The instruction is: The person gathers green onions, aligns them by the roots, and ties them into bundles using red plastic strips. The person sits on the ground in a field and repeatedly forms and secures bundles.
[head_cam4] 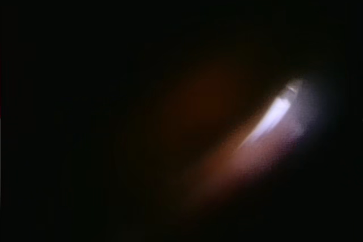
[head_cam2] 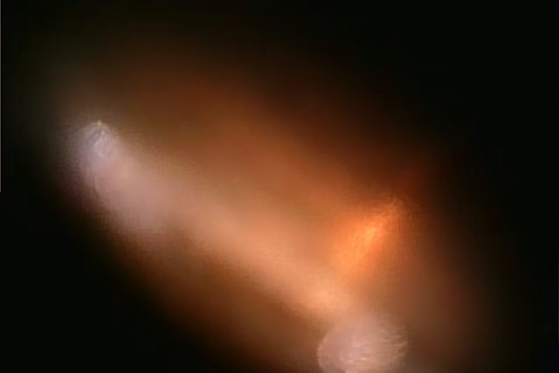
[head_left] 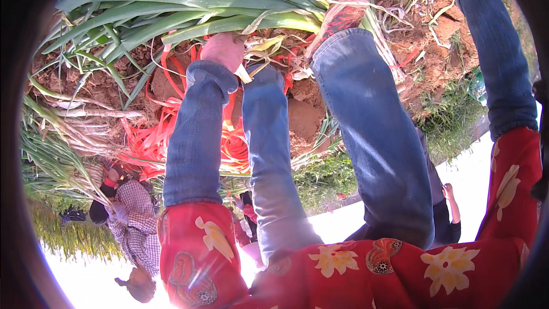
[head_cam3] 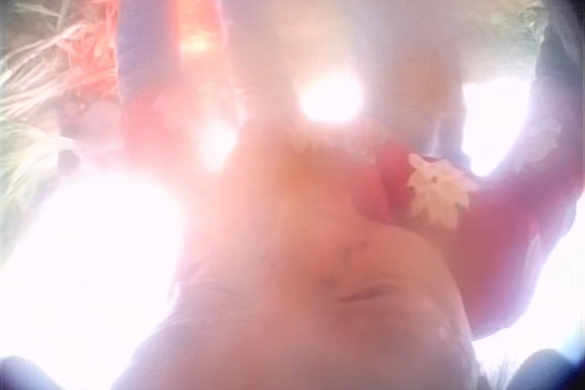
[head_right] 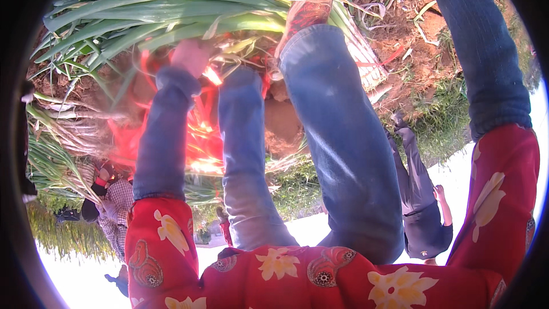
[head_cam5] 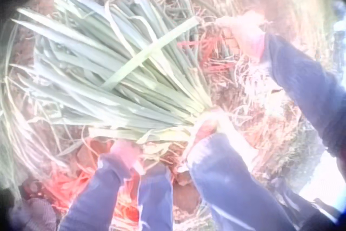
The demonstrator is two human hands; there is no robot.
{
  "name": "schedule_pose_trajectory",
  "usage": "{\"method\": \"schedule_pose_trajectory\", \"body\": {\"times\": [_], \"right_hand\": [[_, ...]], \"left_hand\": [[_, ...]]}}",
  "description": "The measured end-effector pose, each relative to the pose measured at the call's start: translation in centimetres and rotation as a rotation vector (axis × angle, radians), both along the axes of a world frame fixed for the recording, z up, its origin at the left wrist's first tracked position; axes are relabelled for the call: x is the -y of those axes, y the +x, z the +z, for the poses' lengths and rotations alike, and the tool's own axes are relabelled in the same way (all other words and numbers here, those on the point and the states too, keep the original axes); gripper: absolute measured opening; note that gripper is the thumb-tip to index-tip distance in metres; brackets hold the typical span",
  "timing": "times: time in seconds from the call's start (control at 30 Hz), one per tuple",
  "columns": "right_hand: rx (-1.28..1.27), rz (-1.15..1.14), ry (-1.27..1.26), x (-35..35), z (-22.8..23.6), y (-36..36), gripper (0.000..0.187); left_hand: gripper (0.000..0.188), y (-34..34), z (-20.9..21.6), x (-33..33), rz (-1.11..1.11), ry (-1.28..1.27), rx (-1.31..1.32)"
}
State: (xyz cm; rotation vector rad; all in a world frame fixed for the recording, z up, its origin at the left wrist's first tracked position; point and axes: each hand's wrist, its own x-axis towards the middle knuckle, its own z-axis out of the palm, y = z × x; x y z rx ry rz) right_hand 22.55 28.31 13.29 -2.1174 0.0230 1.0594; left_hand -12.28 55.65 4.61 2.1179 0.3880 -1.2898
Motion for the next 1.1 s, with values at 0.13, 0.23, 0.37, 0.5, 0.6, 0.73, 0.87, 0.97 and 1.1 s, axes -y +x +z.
{"method": "schedule_pose_trajectory", "body": {"times": [0.13, 0.23, 0.37, 0.5, 0.6, 0.73, 0.87, 0.97, 1.1], "right_hand": [[-0.070, -0.270, 0.289, 1.0, 3.4, 0.3, 0.044], [0.336, 0.558, -0.086, -1.3, 6.9, -0.9, 0.033], [-0.255, -0.330, 0.069, -1.2, 4.9, -3.2, 0.030], [-0.314, -0.449, 0.058, -1.8, 4.1, -3.1, 0.032], [-0.378, -0.446, -0.057, -0.2, 1.6, -3.4, 0.034], [-0.437, -0.459, -0.220, 1.3, -5.5, -5.7, 0.038], [-0.041, -0.440, -0.005, -9.5, -4.4, 5.6, 0.028], [0.185, 0.122, 0.008, -8.2, -4.3, 7.8, 0.029], [-0.056, -0.199, 0.407, -3.0, 0.7, 2.8, 0.034]], "left_hand": [[0.028, 1.3, 7.0, 0.5, 0.003, -0.022, 0.106], [0.026, 0.4, 9.3, 0.8, 0.262, -0.081, 0.177], [0.025, 1.1, 12.5, 2.7, 0.928, -0.359, -0.389], [0.025, 1.9, 16.3, 1.7, 1.223, -0.273, -0.359], [0.022, -1.2, 18.3, -1.2, 1.309, -0.211, -0.255], [0.019, -7.5, 14.6, -4.7, 0.909, -0.081, 0.190], [0.017, -2.9, 12.1, -2.3, 1.126, -0.204, -0.060], [0.019, 5.6, 14.1, 2.6, 0.979, -0.256, -0.038], [0.020, 5.0, 16.0, 4.3, 1.050, -0.193, -0.255]]}}
